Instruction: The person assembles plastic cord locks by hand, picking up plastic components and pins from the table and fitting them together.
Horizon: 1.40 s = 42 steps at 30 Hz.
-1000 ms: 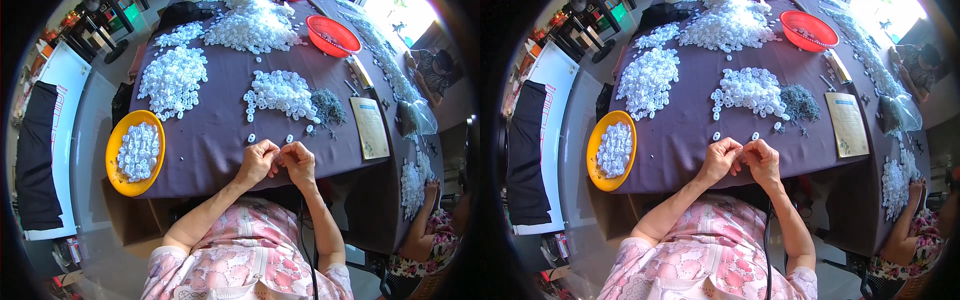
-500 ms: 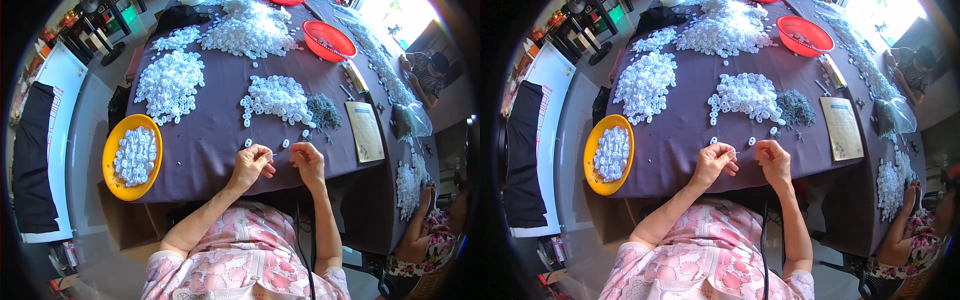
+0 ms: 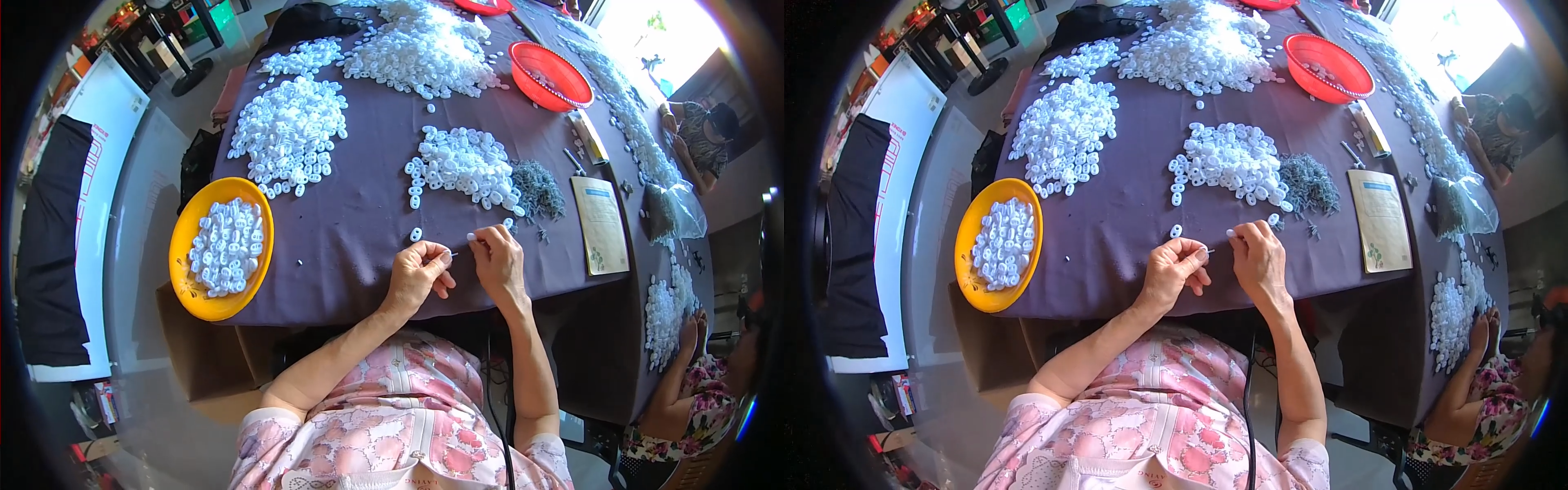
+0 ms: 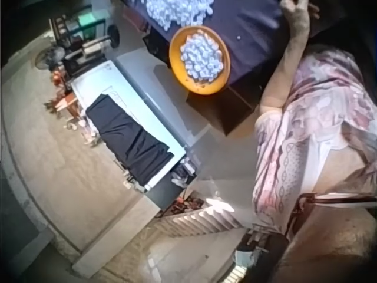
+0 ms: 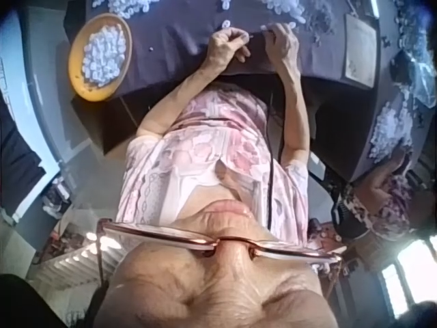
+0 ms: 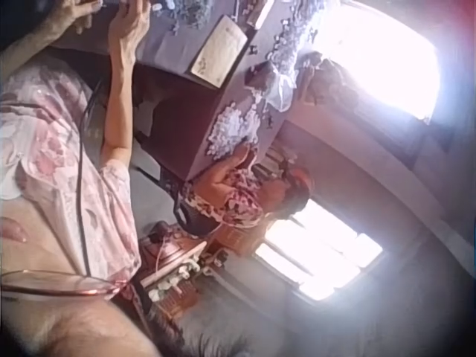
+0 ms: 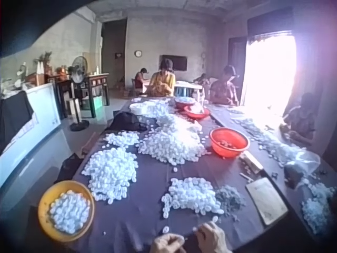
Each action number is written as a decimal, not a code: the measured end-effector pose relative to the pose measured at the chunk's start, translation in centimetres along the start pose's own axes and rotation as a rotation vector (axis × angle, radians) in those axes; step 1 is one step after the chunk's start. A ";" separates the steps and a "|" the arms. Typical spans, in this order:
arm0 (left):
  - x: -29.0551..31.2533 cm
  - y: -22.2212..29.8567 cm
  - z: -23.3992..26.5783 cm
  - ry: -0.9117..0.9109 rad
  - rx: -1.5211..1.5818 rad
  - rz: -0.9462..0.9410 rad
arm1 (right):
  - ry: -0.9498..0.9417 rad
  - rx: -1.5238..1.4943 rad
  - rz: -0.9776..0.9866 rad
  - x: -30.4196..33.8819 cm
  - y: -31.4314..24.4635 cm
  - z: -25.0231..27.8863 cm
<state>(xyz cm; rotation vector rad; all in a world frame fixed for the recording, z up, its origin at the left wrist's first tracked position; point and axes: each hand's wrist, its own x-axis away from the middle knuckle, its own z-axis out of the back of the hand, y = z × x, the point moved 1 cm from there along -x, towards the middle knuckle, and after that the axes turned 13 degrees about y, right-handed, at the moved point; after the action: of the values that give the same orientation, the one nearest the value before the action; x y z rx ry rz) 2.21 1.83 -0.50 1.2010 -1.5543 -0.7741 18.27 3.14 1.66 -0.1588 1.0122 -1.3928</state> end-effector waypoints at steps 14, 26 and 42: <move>0.0 0.3 -0.3 0.015 0.019 -0.032 | -0.099 -0.712 -0.540 2.7 -0.1 -0.3; -0.1 0.0 -0.2 0.008 -0.018 -0.053 | -0.084 -0.848 -0.565 2.9 0.5 -0.7; -0.1 0.1 -0.6 0.025 -0.027 -0.059 | -0.128 -0.759 -0.476 3.1 0.5 -1.1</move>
<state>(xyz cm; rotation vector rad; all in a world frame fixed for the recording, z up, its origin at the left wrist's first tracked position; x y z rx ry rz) 2.76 2.04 -0.23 1.2375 -1.4892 -0.8129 17.43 1.05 -0.82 -1.0931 1.4104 -1.3212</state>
